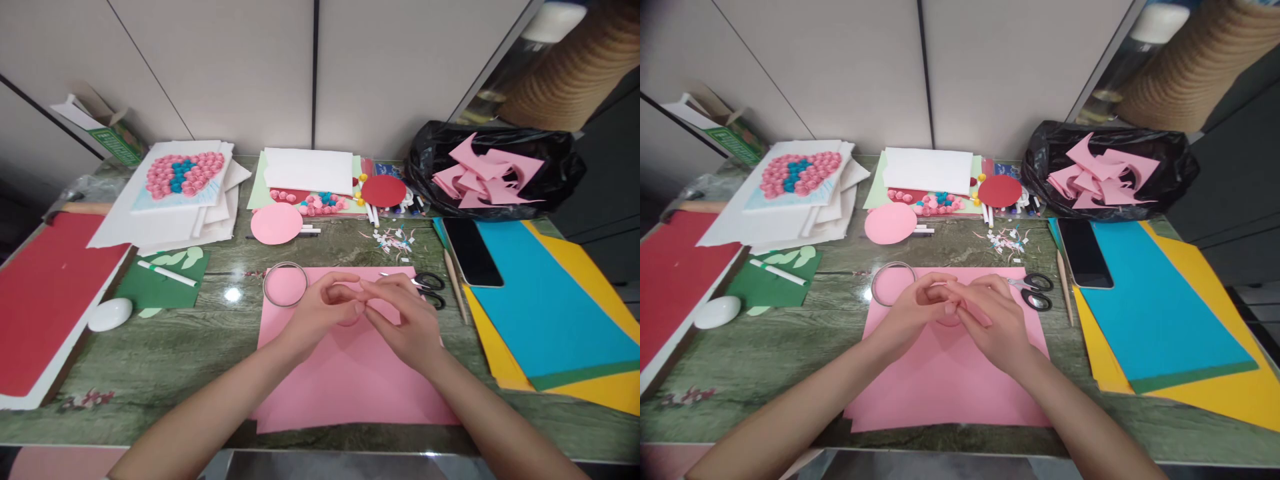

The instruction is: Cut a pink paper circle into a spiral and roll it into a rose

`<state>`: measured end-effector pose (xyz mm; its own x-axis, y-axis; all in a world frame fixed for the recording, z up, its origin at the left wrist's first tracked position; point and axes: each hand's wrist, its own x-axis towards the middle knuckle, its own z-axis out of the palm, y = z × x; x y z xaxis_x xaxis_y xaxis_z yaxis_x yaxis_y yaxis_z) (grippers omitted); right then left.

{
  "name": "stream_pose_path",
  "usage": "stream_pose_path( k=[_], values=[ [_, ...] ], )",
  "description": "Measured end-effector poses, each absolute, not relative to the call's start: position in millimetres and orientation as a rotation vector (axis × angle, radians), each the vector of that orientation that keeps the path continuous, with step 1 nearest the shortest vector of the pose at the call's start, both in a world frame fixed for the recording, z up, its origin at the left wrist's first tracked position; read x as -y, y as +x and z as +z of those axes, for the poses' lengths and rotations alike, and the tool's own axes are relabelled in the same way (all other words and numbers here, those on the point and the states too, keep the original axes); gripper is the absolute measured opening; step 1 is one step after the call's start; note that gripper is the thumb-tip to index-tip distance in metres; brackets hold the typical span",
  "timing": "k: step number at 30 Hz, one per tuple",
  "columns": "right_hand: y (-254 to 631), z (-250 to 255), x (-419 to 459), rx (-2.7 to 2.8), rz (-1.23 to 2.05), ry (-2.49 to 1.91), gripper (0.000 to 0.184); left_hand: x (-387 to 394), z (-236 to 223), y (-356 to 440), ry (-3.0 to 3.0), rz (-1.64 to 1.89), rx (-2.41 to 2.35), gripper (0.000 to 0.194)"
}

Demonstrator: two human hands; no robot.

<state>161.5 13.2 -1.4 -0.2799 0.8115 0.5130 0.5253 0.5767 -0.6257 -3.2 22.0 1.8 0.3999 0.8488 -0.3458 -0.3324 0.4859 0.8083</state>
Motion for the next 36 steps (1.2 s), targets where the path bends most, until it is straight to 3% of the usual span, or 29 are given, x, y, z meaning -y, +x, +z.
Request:
stream_pose_path(
  k=[13, 20, 28, 36],
  values=[
    [159.5, -1.1, -14.1, 1.905, 0.457, -1.114, 0.046, -19.6, 9.2, 1.0, 0.853, 0.799, -0.856, 0.035],
    [158.2, 2.6, -14.4, 1.951, 0.427, -1.070, 0.034, -19.3, 8.3, 4.7, 0.846, 0.816, -0.781, 0.024],
    [159.9, -1.2, -14.7, 2.001, 0.337, -0.980, 0.035, -17.2, 3.8, 2.8, 0.694, 0.822, -0.816, 0.038],
    [161.0, -2.7, -12.0, 2.015, 0.239, -0.994, 0.036, -20.0, -0.1, -2.5, 0.670, 0.853, -0.830, 0.036]
  ],
)
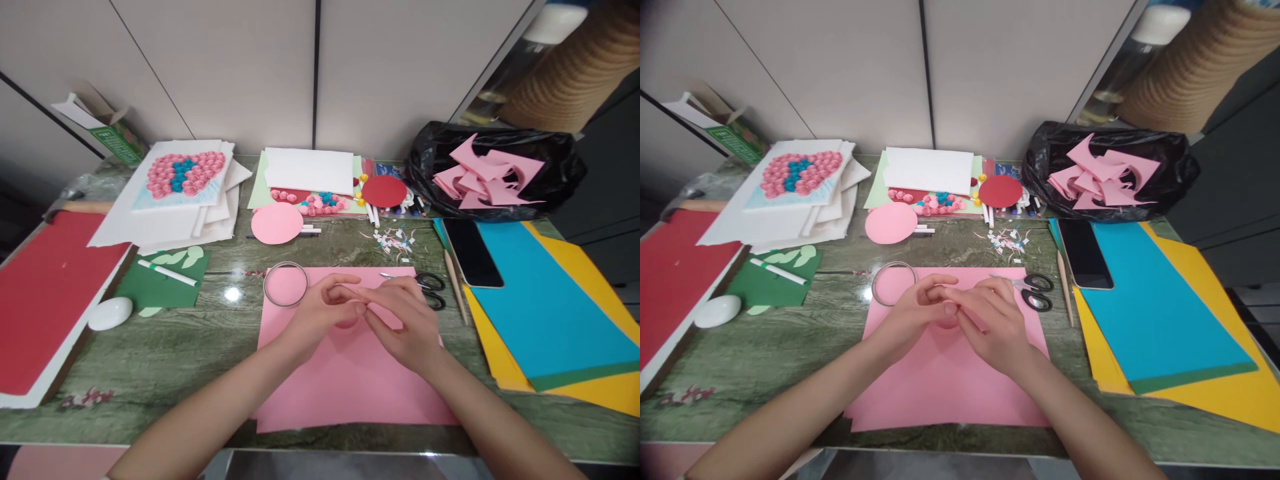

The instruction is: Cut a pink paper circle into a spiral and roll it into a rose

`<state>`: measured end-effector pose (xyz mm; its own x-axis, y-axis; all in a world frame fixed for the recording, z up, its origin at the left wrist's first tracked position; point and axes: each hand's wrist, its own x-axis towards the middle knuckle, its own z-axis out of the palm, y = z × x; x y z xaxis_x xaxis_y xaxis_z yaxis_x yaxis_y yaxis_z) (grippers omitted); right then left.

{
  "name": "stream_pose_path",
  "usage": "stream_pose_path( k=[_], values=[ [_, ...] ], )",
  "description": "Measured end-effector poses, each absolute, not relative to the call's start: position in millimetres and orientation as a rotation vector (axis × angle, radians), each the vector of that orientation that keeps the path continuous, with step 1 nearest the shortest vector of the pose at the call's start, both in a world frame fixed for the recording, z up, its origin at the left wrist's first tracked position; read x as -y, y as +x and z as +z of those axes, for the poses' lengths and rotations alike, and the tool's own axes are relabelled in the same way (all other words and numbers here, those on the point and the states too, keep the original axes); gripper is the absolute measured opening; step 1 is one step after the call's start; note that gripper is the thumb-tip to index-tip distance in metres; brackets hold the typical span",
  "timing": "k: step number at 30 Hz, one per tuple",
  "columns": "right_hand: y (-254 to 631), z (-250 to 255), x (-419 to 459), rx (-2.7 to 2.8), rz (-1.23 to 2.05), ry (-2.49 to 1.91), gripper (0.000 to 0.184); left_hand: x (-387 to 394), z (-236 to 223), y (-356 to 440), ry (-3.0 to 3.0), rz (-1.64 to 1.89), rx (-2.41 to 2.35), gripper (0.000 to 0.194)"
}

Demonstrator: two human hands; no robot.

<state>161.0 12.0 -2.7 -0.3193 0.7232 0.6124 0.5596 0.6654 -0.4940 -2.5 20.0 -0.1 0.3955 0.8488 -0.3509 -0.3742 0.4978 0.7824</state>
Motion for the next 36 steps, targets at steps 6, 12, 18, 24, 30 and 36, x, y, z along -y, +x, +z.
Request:
stream_pose_path(
  k=[6, 12, 18, 24, 30, 36],
  values=[
    [162.6, -3.7, -10.7, 2.017, 0.180, -0.997, 0.038, -20.1, 0.9, -3.2, 0.699, 0.842, -0.844, 0.036],
    [161.8, -4.6, -12.4, 2.083, 0.325, -0.993, 0.039, -24.2, 3.0, -5.4, 0.775, 0.804, -0.855, 0.039],
    [161.1, -3.2, -14.0, 2.041, 0.412, -1.060, 0.040, -24.5, 7.6, -4.8, 0.798, 0.787, -0.899, 0.039],
    [161.2, -1.9, -13.5, 1.965, 0.363, -1.064, 0.043, -20.8, 6.2, -1.9, 0.758, 0.760, -0.838, 0.036],
    [159.0, -0.2, -14.7, 2.032, 0.333, -0.980, 0.045, -19.2, 5.7, 2.2, 0.768, 0.782, -0.814, 0.036],
    [159.6, -2.8, -14.2, 2.047, 0.287, -0.961, 0.043, -18.4, 5.7, 1.8, 0.741, 0.792, -0.810, 0.038]
  ],
)
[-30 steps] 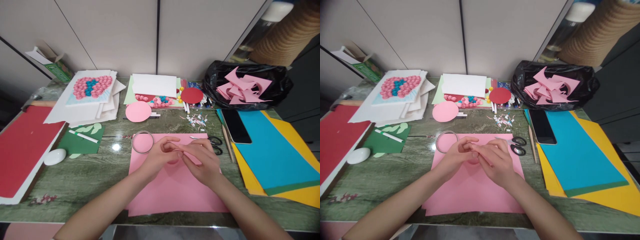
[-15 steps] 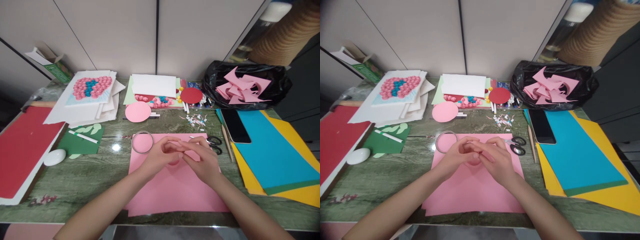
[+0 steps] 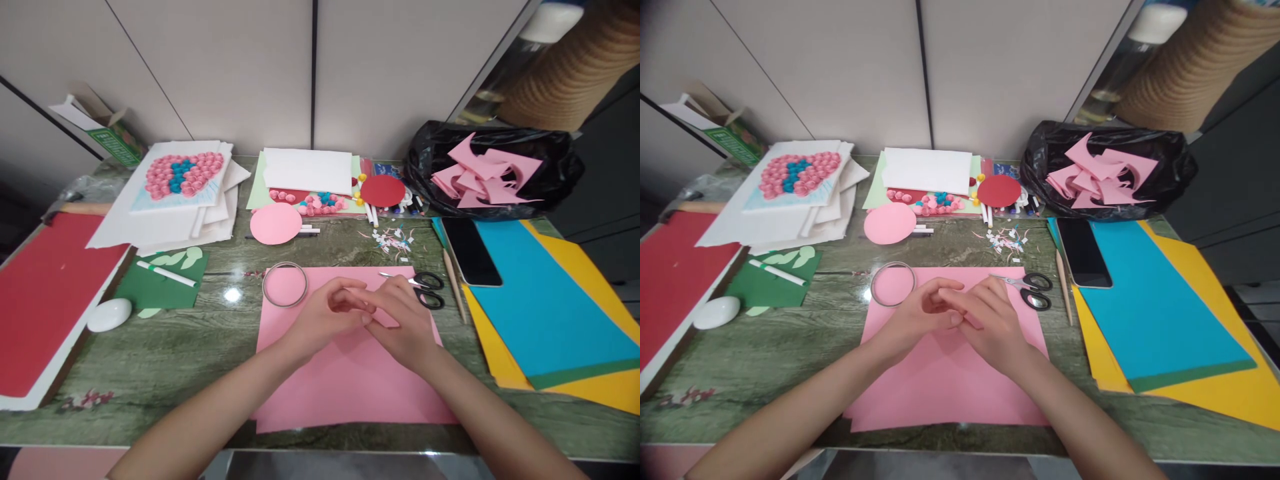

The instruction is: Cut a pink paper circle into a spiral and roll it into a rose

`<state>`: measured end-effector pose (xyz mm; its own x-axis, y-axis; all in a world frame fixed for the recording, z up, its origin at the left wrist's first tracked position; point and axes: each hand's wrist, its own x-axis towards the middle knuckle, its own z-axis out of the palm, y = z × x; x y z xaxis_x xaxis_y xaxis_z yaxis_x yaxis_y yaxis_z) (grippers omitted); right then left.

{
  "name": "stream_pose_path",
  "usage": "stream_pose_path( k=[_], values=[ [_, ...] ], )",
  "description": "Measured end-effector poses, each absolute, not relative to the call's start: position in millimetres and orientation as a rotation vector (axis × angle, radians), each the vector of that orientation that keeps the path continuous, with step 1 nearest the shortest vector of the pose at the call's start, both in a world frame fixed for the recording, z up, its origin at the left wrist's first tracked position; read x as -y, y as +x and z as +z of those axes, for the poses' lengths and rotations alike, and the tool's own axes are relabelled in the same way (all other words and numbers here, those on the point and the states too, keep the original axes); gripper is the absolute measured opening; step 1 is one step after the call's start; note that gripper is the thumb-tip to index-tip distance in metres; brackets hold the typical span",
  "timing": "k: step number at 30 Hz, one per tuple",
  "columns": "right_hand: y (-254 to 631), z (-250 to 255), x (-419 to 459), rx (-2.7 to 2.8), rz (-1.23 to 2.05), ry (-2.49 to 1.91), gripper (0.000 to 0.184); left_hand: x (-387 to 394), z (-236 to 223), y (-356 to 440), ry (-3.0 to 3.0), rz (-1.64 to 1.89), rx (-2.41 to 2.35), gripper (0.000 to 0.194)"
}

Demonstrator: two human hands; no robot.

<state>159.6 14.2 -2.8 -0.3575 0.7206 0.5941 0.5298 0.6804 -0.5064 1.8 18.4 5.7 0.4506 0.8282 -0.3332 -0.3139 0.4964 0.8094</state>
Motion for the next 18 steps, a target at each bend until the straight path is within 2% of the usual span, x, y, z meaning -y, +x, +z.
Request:
stream_pose_path(
  k=[6, 18],
  values=[
    [160.7, -3.1, -12.4, 2.019, 0.235, -1.008, 0.038, -20.0, 3.9, -3.6, 0.710, 0.802, -0.856, 0.040],
    [161.4, -3.2, -12.7, 1.992, 0.180, -0.998, 0.041, -25.2, 3.3, -7.4, 0.736, 0.799, -0.872, 0.045]
  ],
)
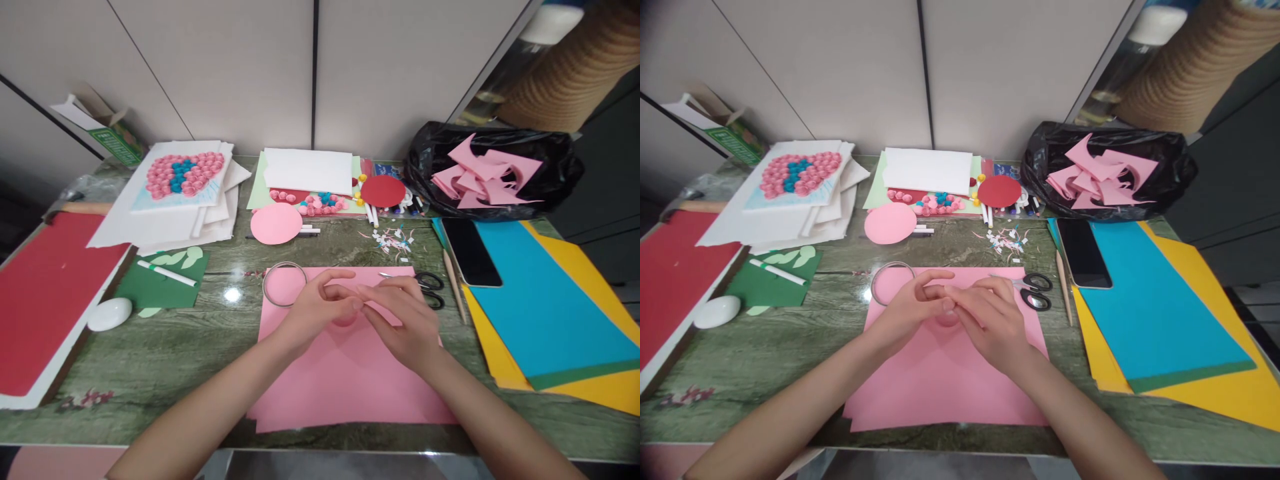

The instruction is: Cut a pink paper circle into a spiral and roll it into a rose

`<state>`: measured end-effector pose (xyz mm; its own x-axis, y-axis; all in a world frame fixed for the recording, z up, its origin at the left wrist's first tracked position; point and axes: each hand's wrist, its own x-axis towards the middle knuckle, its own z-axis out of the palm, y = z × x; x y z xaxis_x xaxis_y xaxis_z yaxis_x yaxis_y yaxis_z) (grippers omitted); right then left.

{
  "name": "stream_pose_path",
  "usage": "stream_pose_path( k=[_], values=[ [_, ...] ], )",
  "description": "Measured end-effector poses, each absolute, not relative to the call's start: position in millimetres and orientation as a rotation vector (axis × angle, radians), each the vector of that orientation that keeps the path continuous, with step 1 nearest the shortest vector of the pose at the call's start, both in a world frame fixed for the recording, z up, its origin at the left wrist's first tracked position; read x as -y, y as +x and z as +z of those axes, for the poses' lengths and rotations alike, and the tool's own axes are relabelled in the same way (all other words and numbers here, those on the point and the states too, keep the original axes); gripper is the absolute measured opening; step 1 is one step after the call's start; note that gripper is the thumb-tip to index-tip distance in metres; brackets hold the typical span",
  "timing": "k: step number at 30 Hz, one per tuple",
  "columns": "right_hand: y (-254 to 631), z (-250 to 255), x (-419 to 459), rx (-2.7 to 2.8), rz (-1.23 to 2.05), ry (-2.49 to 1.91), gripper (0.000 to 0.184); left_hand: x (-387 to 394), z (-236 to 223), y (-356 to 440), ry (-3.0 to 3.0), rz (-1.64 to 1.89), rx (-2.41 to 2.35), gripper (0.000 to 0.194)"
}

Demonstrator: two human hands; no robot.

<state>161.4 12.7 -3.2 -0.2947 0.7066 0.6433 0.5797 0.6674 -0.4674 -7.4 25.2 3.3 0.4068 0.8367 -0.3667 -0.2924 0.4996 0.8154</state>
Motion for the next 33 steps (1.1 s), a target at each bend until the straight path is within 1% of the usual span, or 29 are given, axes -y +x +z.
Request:
stream_pose_path(
  k=[4, 9, 11, 19, 26, 33],
  values=[
    [160.4, -2.0, -13.6, 2.032, 0.218, -1.019, 0.036, -27.3, 4.4, -9.6, 0.775, 0.778, -0.885, 0.044],
    [160.8, -5.4, -15.2, 2.146, 0.337, -0.949, 0.043, -29.7, 7.9, -10.7, 0.904, 0.772, -0.945, 0.042],
    [160.2, -6.7, -15.7, 2.174, 0.365, -0.948, 0.043, -30.2, 8.9, -10.1, 0.951, 0.782, -0.979, 0.041],
    [158.9, -4.5, -14.1, 2.066, 0.282, -1.092, 0.034, -26.8, 5.6, -5.0, 0.834, 0.776, -0.908, 0.038],
    [161.0, -7.4, -14.5, 2.051, 0.221, -1.046, 0.040, -20.8, 1.1, 0.8, 0.717, 0.764, -0.860, 0.041],
    [159.8, -7.1, -14.4, 2.053, 0.206, -0.991, 0.040, -18.4, 1.8, 2.7, 0.688, 0.759, -0.845, 0.041]
  ],
)
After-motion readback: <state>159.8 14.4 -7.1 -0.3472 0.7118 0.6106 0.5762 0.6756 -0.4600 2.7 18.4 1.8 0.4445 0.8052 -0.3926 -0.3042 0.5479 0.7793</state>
